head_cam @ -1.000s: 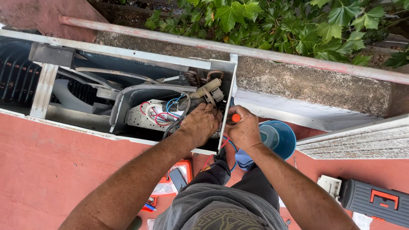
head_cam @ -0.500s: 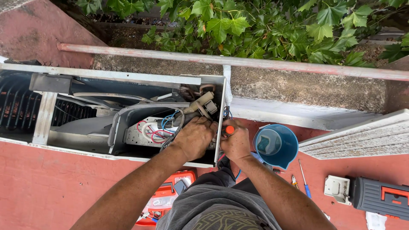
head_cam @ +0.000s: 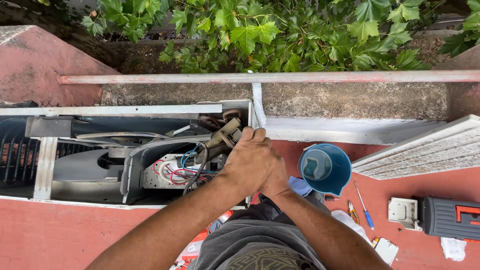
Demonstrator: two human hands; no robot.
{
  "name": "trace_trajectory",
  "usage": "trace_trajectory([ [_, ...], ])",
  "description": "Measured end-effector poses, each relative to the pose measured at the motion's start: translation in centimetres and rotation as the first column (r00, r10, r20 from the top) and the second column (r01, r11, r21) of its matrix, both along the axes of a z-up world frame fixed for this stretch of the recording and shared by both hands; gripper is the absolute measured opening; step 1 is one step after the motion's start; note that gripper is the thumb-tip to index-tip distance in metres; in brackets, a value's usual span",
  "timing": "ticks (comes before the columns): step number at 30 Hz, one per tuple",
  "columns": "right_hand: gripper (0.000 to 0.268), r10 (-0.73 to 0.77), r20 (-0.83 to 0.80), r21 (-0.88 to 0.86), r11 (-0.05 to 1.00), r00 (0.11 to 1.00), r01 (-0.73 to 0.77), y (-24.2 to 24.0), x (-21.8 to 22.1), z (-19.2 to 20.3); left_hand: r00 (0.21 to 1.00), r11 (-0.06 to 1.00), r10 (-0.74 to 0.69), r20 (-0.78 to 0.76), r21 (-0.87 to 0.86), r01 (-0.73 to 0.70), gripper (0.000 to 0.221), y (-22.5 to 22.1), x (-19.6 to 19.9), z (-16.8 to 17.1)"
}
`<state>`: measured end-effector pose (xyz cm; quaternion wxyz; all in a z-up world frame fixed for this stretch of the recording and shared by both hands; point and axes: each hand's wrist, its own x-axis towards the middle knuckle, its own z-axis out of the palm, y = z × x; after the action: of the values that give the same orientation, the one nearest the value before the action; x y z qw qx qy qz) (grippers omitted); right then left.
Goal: Repairing the internal wiring and electrical components of an outdoor air conditioning unit
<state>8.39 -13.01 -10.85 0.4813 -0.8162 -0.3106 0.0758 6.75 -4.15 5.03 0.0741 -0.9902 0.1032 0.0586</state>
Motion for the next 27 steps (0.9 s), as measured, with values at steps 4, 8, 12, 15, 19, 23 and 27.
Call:
trace_trajectory([
  [4, 0.029, -0.019, -0.016, -0.010, 1.000, 1.000, 0.018, 0.1, 0.0, 0.3, 0.984, 0.996, 0.058, -0.170, 0.074, -0.046, 0.016, -0.7, 1.9, -2.6],
  [8, 0.028, -0.040, -0.035, -0.008, 0.999, 0.999, 0.040, -0.6, 0.6, 0.5, 0.974, 0.997, 0.064, -0.219, 0.044, -0.056, 0.016, -0.7, 2.4, -2.1],
  [12, 0.026, -0.050, -0.081, -0.006, 0.999, 0.995, 0.050, -0.9, 0.4, 0.2, 0.974, 0.999, 0.045, -0.220, 0.034, -0.039, 0.009, -0.5, 2.1, 0.8],
  [15, 0.026, -0.072, -0.107, -0.006, 0.997, 0.992, 0.071, -1.1, 0.3, 0.2, 0.960, 0.997, 0.037, -0.276, -0.052, -0.053, 0.013, 0.4, 2.8, 0.9],
  [19, 0.025, -0.108, -0.134, 0.002, 0.994, 0.985, 0.109, -1.7, 0.2, 0.3, 0.940, 0.990, 0.012, -0.340, -0.131, -0.060, 0.015, 1.0, 4.4, 1.8],
  [23, 0.018, -0.132, -0.190, 0.020, 0.990, 0.973, 0.139, -1.7, -0.2, 1.3, 0.911, 0.998, -0.008, -0.413, -0.056, -0.016, 0.008, 1.3, 5.1, 1.5],
  [27, 0.013, -0.141, -0.233, 0.063, 0.985, 0.962, 0.160, -1.6, -0.3, 2.0, 0.899, 1.000, -0.009, -0.439, -0.014, 0.003, 0.006, 1.0, 5.4, 1.7],
])
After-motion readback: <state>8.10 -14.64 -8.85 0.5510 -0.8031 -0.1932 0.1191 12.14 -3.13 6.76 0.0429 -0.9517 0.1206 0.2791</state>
